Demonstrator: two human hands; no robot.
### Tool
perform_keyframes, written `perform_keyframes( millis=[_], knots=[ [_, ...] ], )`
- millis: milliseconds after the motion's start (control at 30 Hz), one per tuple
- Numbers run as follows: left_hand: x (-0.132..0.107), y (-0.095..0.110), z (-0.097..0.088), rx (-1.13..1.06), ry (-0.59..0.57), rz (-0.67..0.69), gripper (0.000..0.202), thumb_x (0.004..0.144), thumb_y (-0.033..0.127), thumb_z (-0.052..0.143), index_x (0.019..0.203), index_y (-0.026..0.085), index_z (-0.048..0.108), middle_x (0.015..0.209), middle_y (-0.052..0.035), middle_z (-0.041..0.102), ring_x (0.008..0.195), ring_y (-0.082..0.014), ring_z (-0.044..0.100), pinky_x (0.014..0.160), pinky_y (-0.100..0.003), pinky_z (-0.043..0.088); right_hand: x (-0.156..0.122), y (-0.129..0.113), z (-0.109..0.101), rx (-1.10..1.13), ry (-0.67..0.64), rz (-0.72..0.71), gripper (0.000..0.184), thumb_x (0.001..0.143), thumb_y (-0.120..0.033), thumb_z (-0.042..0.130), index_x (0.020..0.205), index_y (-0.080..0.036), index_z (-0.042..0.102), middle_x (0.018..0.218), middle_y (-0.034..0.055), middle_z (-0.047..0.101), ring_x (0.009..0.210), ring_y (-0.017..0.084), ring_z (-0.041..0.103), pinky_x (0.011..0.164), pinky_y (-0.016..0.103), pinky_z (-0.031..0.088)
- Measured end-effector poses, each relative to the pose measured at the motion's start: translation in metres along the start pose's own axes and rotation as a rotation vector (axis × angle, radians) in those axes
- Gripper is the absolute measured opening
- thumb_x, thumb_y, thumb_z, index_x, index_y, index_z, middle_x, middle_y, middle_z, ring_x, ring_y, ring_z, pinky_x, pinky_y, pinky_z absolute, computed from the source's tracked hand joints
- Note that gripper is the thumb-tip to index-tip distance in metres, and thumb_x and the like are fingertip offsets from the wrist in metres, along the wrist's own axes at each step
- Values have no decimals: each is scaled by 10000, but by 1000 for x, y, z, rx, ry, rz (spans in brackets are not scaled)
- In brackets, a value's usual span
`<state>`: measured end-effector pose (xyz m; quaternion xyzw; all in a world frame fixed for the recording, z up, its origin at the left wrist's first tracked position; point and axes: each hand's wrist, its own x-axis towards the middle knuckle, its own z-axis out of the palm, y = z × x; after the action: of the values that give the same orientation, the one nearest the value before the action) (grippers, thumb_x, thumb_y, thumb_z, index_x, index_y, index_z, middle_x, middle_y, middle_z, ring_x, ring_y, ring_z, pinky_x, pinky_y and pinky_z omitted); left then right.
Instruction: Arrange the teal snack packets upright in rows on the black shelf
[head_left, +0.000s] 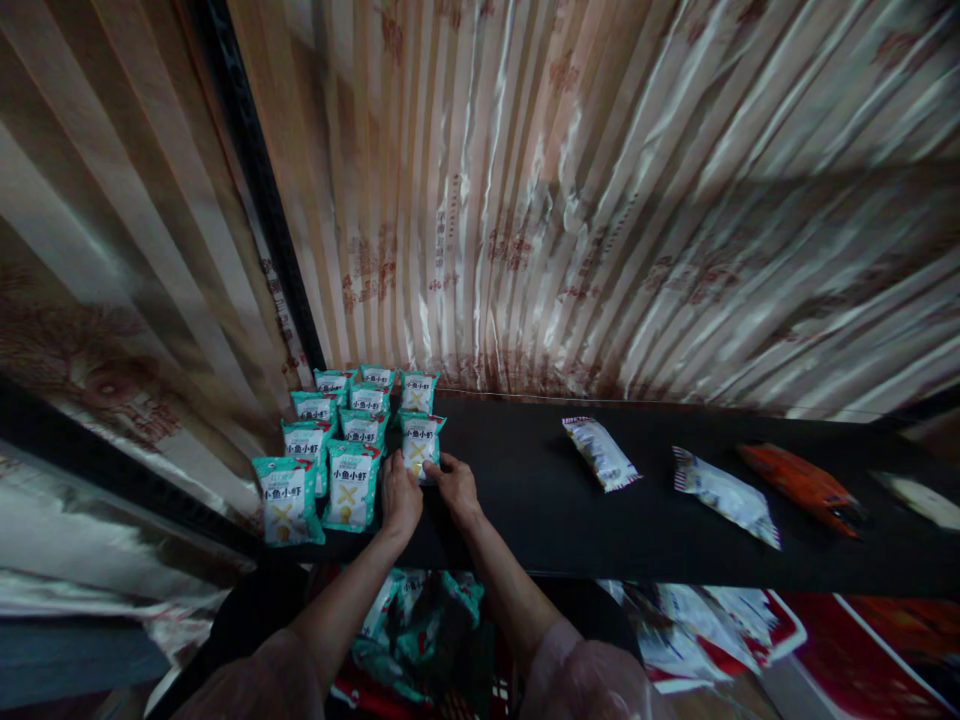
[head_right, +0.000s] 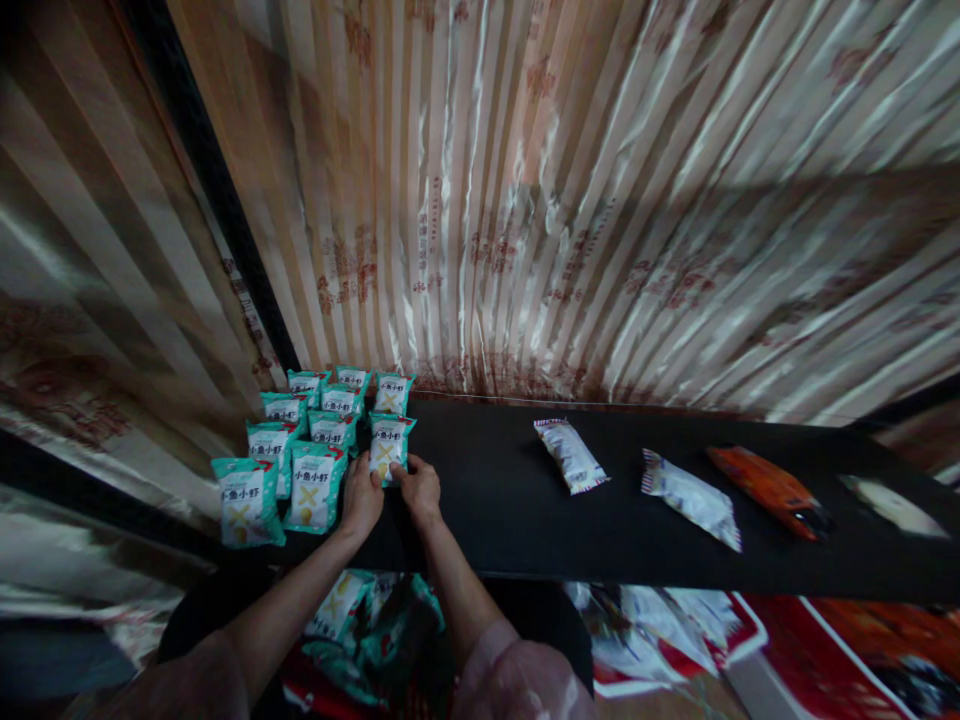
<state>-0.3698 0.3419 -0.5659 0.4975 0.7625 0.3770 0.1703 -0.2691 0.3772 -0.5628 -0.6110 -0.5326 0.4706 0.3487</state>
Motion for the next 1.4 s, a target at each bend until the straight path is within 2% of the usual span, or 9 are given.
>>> perform_keyframes(
  millis=[267,400,667,833,1033,1167,1400],
  knots=[
    [10,3,3,-1,-1,6,476,797,76,382,1267,56,449,1282,-217,503,1231,-286,449,1040,-436,343,10,-8,3,-61,17,33,348,689,-377,613,997,-233,686,917,21,722,866,223,655,791,314,477],
    [12,3,5,-11,6,21,519,781,61,386,1297,100,421,1297,-185,504,1248,-271,438,1055,-434,324,13,-14,5,-101,14,38,360,709,-373,599,1026,-221,678,935,38,718,877,233,655,792,319,469],
    [8,3,12,25,39,40,560,764,42,369,1323,71,377,1365,-195,438,1308,-272,362,1086,-430,283,16,-23,5,-168,48,51,385,738,-376,591,1080,-211,655,1045,59,695,961,242,637,832,318,457],
    [9,1,19,38,54,53,588,734,21,371,1323,31,364,1378,-214,419,1310,-272,361,1086,-427,297,19,-25,7,-208,71,39,385,754,-373,576,1087,-194,651,1007,62,703,936,226,643,811,303,470],
    [16,-2,22,16,113,76,615,742,24,378,1352,93,345,1369,-188,442,1319,-264,355,1078,-460,311,26,-24,11,-186,64,-6,360,756,-374,574,1049,-186,661,958,49,710,874,207,657,779,276,478],
    [19,-1,20,15,118,72,600,749,25,373,1347,73,353,1379,-203,425,1324,-272,347,1080,-449,310,31,-21,17,-184,68,-34,335,754,-377,572,1017,-194,668,913,38,715,839,206,659,750,276,482],
    [23,-1,18,-3,104,69,655,717,0,381,1363,104,344,1373,-172,445,1326,-270,345,1085,-462,303,33,-22,20,-236,115,-79,386,746,-364,581,1096,-214,645,999,53,705,931,229,646,796,302,477]
  ],
)
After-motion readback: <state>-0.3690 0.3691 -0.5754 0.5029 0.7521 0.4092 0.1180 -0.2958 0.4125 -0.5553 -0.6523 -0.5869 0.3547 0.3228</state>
